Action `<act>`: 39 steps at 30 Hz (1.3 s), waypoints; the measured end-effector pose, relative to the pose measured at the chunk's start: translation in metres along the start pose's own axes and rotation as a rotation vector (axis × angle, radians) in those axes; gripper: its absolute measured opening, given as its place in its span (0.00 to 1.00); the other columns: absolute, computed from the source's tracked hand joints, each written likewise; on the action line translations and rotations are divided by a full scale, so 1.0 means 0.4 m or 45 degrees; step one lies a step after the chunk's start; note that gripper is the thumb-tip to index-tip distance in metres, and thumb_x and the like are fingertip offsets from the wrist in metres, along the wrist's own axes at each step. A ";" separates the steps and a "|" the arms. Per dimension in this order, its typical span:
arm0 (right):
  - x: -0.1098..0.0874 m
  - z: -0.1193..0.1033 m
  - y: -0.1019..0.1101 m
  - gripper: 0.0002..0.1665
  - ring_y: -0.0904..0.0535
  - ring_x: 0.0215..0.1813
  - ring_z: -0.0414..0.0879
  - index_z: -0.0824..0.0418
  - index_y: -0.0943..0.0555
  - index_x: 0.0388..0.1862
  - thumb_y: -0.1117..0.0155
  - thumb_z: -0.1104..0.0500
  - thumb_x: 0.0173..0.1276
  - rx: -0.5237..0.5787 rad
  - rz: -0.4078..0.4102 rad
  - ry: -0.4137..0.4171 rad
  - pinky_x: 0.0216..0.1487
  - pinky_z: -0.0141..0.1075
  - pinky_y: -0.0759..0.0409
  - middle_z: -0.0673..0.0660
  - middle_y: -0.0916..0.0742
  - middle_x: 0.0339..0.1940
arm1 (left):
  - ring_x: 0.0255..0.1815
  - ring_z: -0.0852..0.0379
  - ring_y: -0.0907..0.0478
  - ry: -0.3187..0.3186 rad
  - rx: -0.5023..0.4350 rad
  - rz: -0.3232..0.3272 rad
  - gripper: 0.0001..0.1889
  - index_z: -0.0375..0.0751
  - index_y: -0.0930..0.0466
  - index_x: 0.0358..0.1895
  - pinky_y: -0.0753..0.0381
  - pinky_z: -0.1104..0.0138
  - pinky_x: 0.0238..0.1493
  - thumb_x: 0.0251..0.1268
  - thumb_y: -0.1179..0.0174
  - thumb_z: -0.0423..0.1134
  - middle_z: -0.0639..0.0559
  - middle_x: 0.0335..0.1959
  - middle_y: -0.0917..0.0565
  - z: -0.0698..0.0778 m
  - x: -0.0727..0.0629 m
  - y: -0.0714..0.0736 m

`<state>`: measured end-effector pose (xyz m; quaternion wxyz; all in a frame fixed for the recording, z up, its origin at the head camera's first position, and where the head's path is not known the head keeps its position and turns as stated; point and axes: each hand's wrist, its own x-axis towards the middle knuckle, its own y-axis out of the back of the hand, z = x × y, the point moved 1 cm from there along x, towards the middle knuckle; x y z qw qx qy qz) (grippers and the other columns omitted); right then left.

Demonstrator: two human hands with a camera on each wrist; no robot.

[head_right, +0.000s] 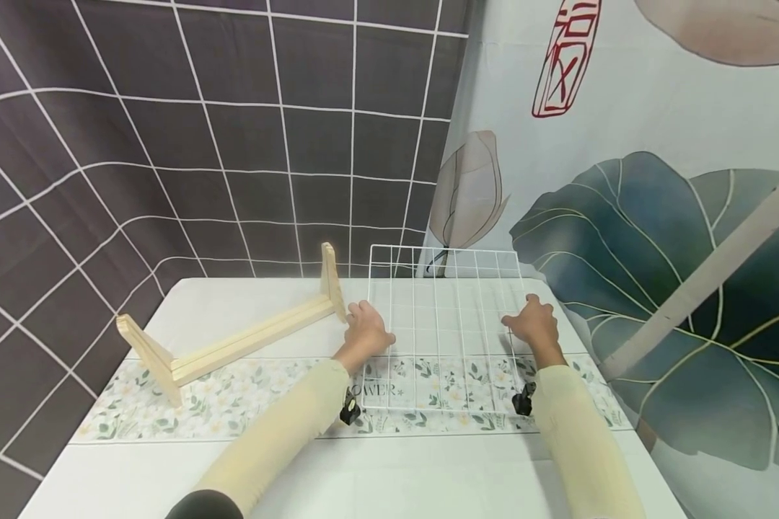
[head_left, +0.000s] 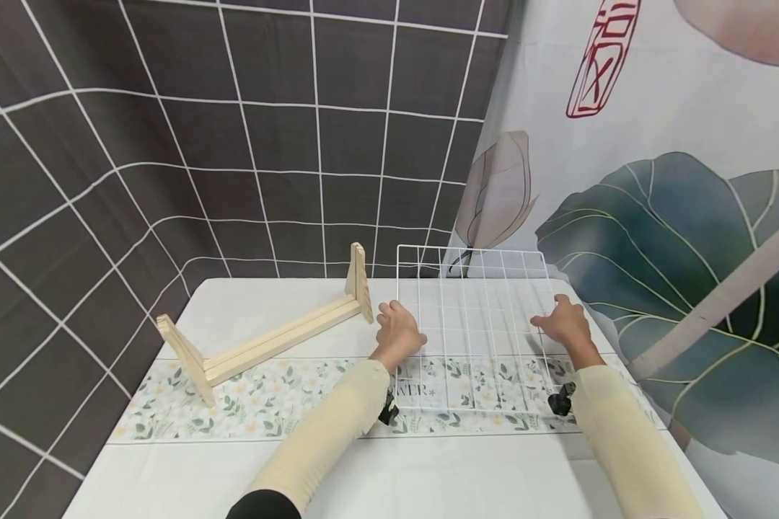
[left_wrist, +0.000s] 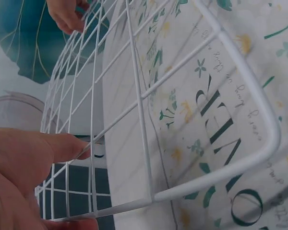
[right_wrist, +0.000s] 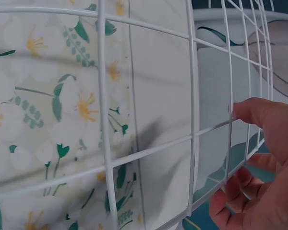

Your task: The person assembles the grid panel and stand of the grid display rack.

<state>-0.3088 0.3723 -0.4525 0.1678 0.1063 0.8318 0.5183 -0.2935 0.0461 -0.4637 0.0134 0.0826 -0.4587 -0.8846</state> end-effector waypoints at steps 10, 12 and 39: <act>-0.013 -0.031 0.021 0.54 0.37 0.71 0.79 0.71 0.49 0.80 0.33 0.48 0.68 0.065 0.180 0.124 0.67 0.68 0.30 0.83 0.36 0.71 | 0.59 0.41 0.31 -0.046 0.003 0.125 0.42 0.31 0.41 0.63 0.16 0.55 0.40 0.51 0.24 0.42 0.37 0.56 0.36 0.006 0.009 0.032; -0.015 -0.039 0.023 0.54 0.37 0.71 0.78 0.71 0.49 0.80 0.33 0.49 0.68 0.081 0.208 0.129 0.67 0.68 0.30 0.83 0.36 0.71 | 0.59 0.40 0.31 -0.062 -0.007 0.154 0.41 0.31 0.41 0.63 0.16 0.54 0.41 0.51 0.25 0.41 0.37 0.56 0.35 0.006 0.010 0.037; -0.036 -0.116 0.055 0.53 0.31 0.67 0.71 0.59 0.49 0.84 0.32 0.50 0.68 0.322 0.552 0.175 0.66 0.63 0.29 0.75 0.33 0.72 | 0.59 0.42 0.28 -0.175 -0.054 0.468 0.49 0.35 0.46 0.73 0.16 0.57 0.37 0.54 0.24 0.44 0.37 0.60 0.34 0.012 0.029 0.106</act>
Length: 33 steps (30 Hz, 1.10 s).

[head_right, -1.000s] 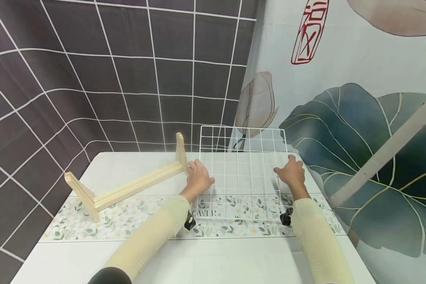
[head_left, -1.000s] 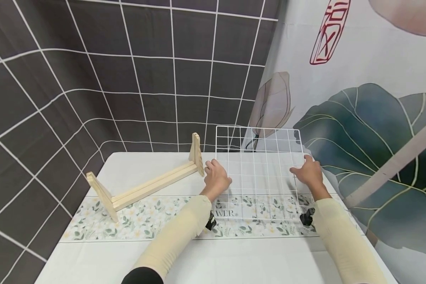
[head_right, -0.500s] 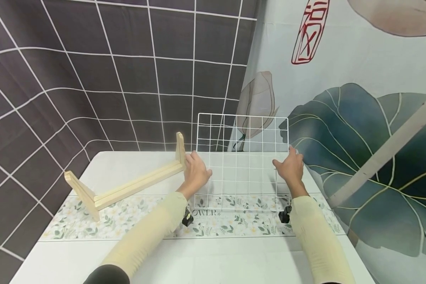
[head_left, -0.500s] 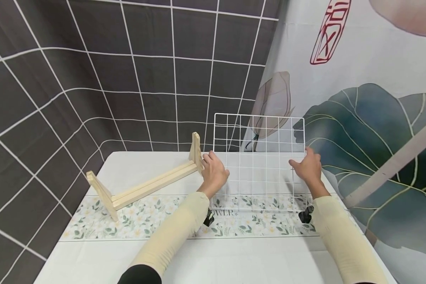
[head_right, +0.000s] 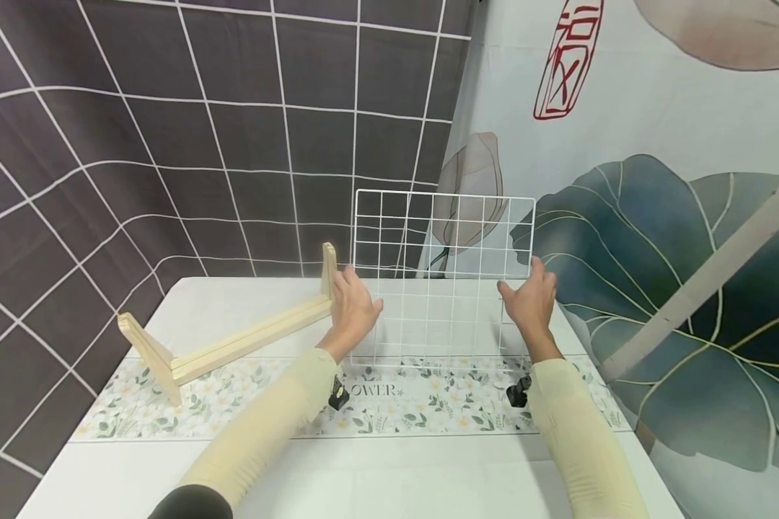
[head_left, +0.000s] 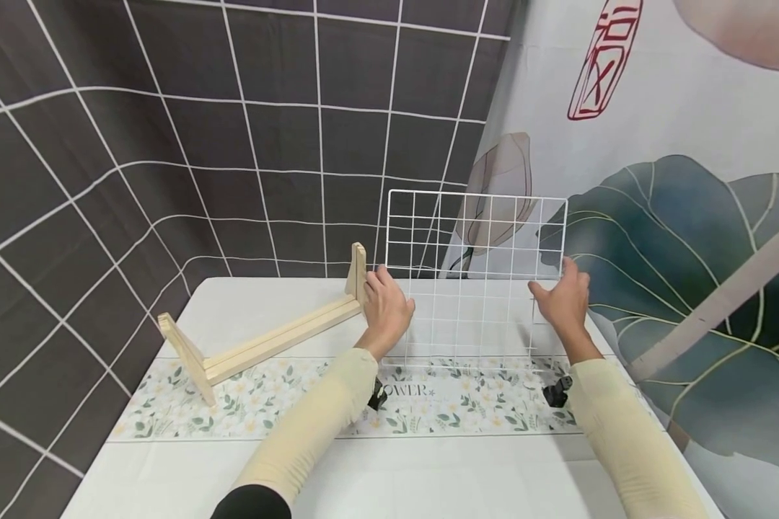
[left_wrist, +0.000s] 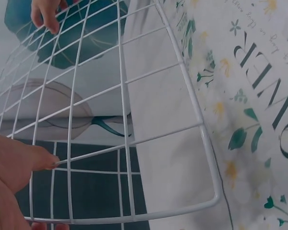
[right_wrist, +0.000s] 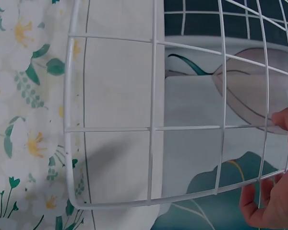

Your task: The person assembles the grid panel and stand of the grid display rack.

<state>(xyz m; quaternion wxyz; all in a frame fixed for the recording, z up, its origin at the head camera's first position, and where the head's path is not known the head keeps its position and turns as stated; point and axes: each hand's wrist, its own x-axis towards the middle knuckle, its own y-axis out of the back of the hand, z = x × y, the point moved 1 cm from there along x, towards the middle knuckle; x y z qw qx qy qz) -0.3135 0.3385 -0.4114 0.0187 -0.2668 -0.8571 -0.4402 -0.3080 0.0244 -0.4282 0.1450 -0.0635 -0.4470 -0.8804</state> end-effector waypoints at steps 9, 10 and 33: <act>-0.006 -0.026 0.008 0.53 0.29 0.62 0.67 0.54 0.48 0.84 0.31 0.49 0.67 0.103 0.079 0.025 0.59 0.60 0.27 0.72 0.32 0.69 | 0.59 0.42 0.29 -0.029 -0.002 0.090 0.49 0.36 0.47 0.75 0.17 0.54 0.36 0.56 0.25 0.45 0.39 0.60 0.34 -0.001 0.015 0.022; -0.007 -0.028 0.008 0.53 0.29 0.60 0.66 0.54 0.48 0.84 0.31 0.48 0.67 0.111 0.089 0.025 0.57 0.59 0.27 0.72 0.31 0.69 | 0.59 0.42 0.29 -0.044 -0.004 0.106 0.49 0.35 0.47 0.75 0.17 0.54 0.35 0.56 0.25 0.45 0.38 0.60 0.34 -0.002 0.016 0.024; -0.021 -0.046 -0.004 0.47 0.31 0.57 0.55 0.48 0.43 0.81 0.30 0.51 0.68 0.409 0.423 0.150 0.51 0.45 0.31 0.67 0.32 0.62 | 0.57 0.42 0.27 -0.174 -0.106 0.395 0.44 0.38 0.44 0.70 0.15 0.55 0.32 0.56 0.24 0.44 0.38 0.59 0.31 0.005 0.030 0.046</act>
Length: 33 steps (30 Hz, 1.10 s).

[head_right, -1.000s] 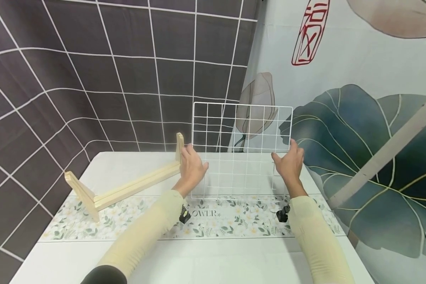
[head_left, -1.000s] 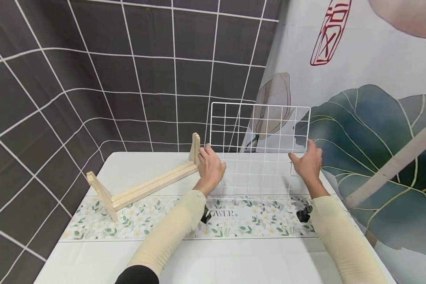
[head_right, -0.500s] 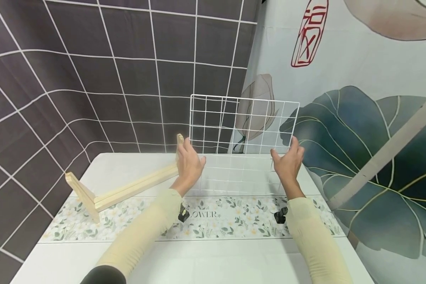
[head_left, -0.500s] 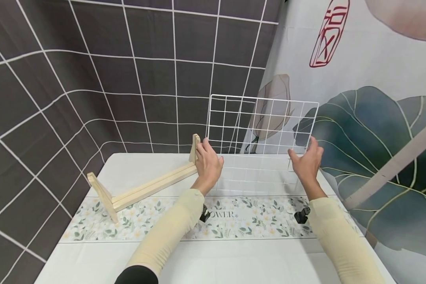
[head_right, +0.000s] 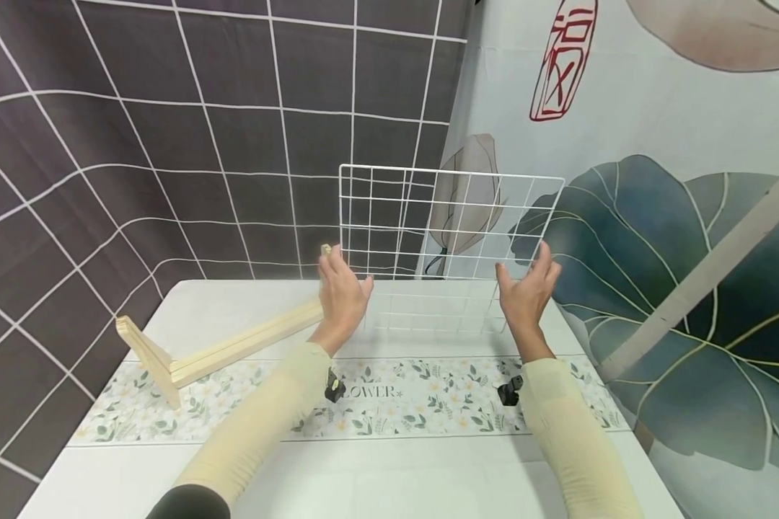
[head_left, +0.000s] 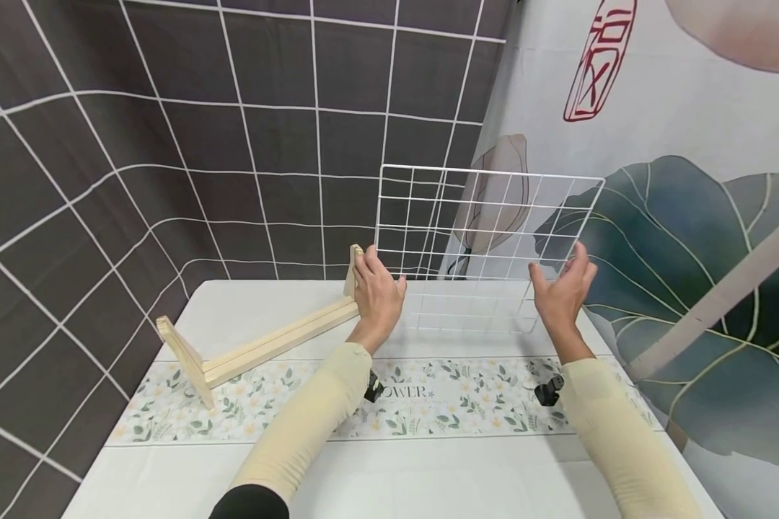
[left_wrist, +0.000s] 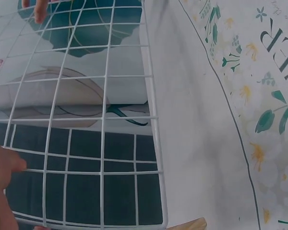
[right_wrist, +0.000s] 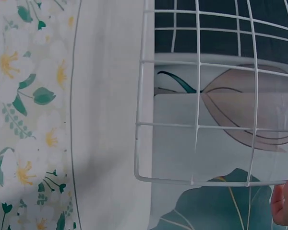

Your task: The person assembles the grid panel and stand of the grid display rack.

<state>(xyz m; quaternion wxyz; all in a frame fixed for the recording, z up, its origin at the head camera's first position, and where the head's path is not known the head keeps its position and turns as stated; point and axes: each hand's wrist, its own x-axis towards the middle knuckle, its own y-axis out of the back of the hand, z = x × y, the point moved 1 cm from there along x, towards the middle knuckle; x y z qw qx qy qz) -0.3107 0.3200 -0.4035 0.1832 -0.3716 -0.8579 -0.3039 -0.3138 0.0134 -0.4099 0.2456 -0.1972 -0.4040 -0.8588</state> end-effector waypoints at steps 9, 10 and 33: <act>-0.007 -0.003 0.000 0.48 0.38 0.47 0.41 0.52 0.41 0.79 0.27 0.54 0.65 0.025 0.030 0.017 0.46 0.37 0.37 0.63 0.31 0.54 | 0.59 0.43 0.26 0.040 -0.009 -0.007 0.44 0.39 0.43 0.71 0.16 0.54 0.33 0.57 0.25 0.44 0.39 0.61 0.31 0.000 0.004 0.002; -0.007 -0.003 0.000 0.48 0.37 0.48 0.43 0.52 0.41 0.80 0.28 0.54 0.66 0.023 0.027 0.021 0.47 0.38 0.36 0.63 0.31 0.55 | 0.59 0.43 0.27 0.043 -0.015 -0.015 0.43 0.39 0.43 0.71 0.16 0.54 0.33 0.58 0.26 0.44 0.39 0.61 0.31 0.000 0.004 0.002; -0.023 -0.077 0.016 0.44 0.38 0.68 0.65 0.53 0.33 0.76 0.25 0.56 0.62 -0.102 -0.039 0.410 0.64 0.60 0.36 0.70 0.33 0.67 | 0.61 0.41 0.28 0.071 -0.069 -0.035 0.42 0.37 0.44 0.72 0.15 0.50 0.36 0.60 0.29 0.43 0.36 0.64 0.32 0.009 0.007 0.006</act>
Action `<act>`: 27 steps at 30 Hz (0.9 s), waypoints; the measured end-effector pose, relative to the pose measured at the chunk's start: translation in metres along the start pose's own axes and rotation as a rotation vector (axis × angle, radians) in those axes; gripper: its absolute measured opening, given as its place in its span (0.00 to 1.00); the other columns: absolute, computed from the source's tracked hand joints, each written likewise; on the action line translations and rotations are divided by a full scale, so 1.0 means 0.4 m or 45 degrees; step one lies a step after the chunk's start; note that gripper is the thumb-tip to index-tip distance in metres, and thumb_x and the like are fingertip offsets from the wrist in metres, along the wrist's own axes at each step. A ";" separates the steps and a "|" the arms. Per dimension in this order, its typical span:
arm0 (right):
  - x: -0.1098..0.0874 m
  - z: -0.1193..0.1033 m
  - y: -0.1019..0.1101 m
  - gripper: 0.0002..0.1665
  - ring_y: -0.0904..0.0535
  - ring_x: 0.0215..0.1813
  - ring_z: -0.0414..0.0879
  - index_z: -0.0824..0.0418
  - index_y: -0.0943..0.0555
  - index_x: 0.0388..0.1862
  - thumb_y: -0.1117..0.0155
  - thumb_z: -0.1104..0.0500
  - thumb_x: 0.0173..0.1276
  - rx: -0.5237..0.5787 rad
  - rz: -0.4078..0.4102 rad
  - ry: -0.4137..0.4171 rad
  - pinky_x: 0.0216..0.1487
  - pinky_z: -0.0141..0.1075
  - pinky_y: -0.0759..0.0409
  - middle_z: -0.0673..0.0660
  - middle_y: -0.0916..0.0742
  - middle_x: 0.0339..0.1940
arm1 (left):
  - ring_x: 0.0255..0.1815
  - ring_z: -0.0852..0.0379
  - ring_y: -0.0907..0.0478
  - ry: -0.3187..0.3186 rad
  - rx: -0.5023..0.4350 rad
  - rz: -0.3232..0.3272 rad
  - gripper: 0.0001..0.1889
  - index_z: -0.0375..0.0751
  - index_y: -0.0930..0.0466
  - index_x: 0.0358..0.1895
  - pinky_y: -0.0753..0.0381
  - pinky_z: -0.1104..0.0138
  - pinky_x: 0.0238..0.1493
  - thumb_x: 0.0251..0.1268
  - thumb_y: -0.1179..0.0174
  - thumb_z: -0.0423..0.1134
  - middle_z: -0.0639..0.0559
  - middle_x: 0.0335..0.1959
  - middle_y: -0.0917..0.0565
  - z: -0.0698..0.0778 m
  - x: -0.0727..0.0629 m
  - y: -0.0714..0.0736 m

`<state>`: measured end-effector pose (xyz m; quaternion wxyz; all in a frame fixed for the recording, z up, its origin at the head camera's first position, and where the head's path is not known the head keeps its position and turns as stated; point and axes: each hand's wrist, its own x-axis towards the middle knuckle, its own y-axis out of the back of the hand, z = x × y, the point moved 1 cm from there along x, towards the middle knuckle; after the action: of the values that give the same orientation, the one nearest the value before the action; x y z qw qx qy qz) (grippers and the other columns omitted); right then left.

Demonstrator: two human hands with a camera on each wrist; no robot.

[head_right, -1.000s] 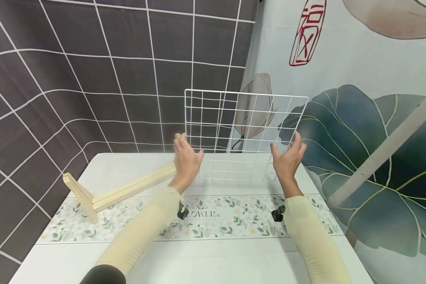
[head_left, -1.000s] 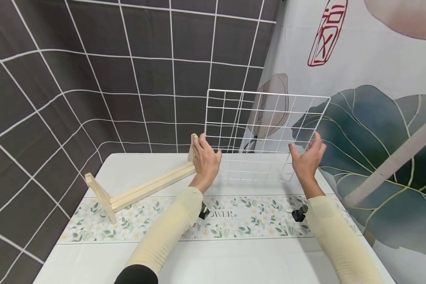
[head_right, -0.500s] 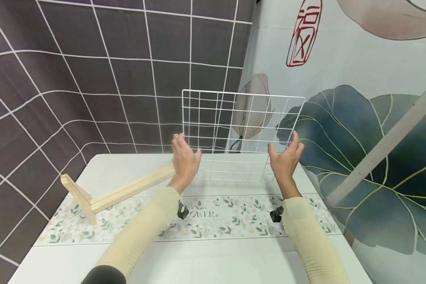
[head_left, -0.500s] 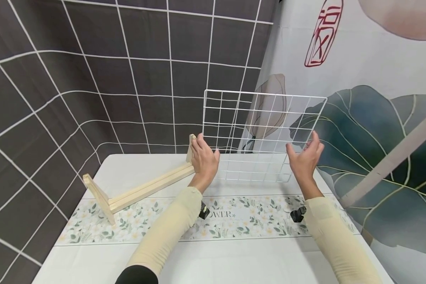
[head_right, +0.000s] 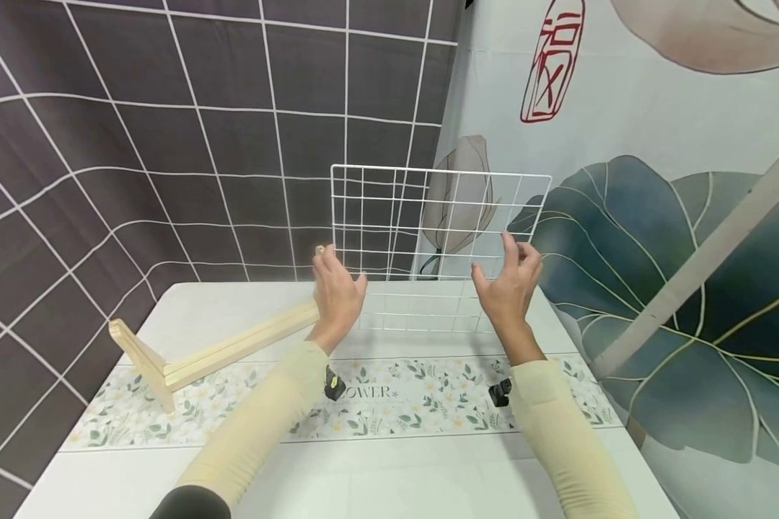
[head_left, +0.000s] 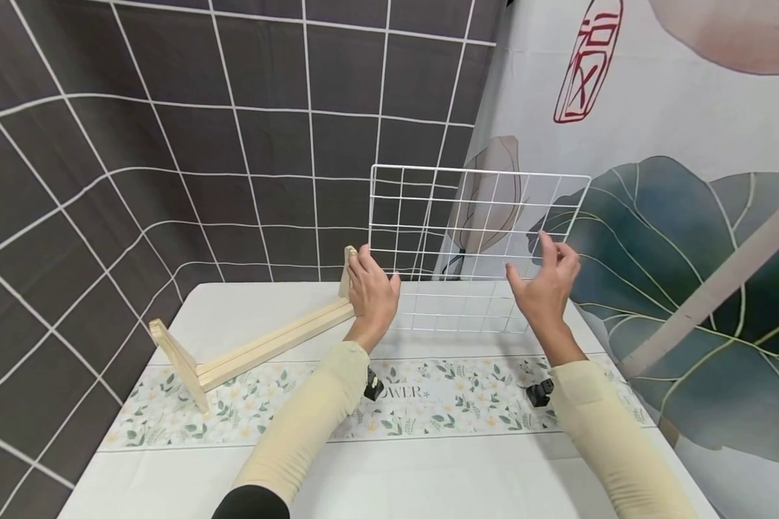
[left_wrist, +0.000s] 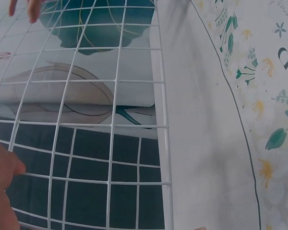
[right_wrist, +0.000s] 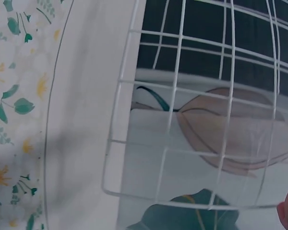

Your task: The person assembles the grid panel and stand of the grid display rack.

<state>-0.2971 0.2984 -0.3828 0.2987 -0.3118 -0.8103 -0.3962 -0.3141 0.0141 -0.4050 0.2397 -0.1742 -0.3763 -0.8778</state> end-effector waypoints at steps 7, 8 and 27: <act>0.004 -0.055 -0.019 0.43 0.42 0.74 0.68 0.52 0.30 0.73 0.24 0.53 0.60 -0.130 -0.059 0.201 0.69 0.67 0.40 0.69 0.36 0.75 | 0.62 0.42 0.28 0.012 0.007 -0.005 0.42 0.38 0.44 0.72 0.16 0.50 0.35 0.61 0.29 0.44 0.37 0.64 0.32 -0.001 0.004 0.002; 0.005 -0.064 -0.023 0.43 0.42 0.74 0.69 0.52 0.30 0.73 0.24 0.53 0.59 -0.139 -0.071 0.220 0.69 0.67 0.41 0.69 0.37 0.75 | 0.62 0.42 0.28 0.014 0.005 -0.006 0.42 0.38 0.44 0.72 0.16 0.50 0.35 0.61 0.29 0.44 0.37 0.64 0.33 -0.001 0.004 0.002; 0.004 -0.153 -0.085 0.44 0.40 0.73 0.71 0.46 0.30 0.73 0.23 0.54 0.57 -0.223 -0.160 0.287 0.61 0.68 0.32 0.68 0.37 0.76 | 0.60 0.42 0.28 0.026 -0.023 0.001 0.41 0.38 0.43 0.71 0.16 0.51 0.35 0.60 0.28 0.43 0.37 0.64 0.32 0.002 -0.004 -0.003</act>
<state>-0.3088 0.2314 -0.3659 0.3340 -0.2389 -0.7518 -0.5159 -0.3132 0.0158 -0.4059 0.2425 -0.1677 -0.3656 -0.8829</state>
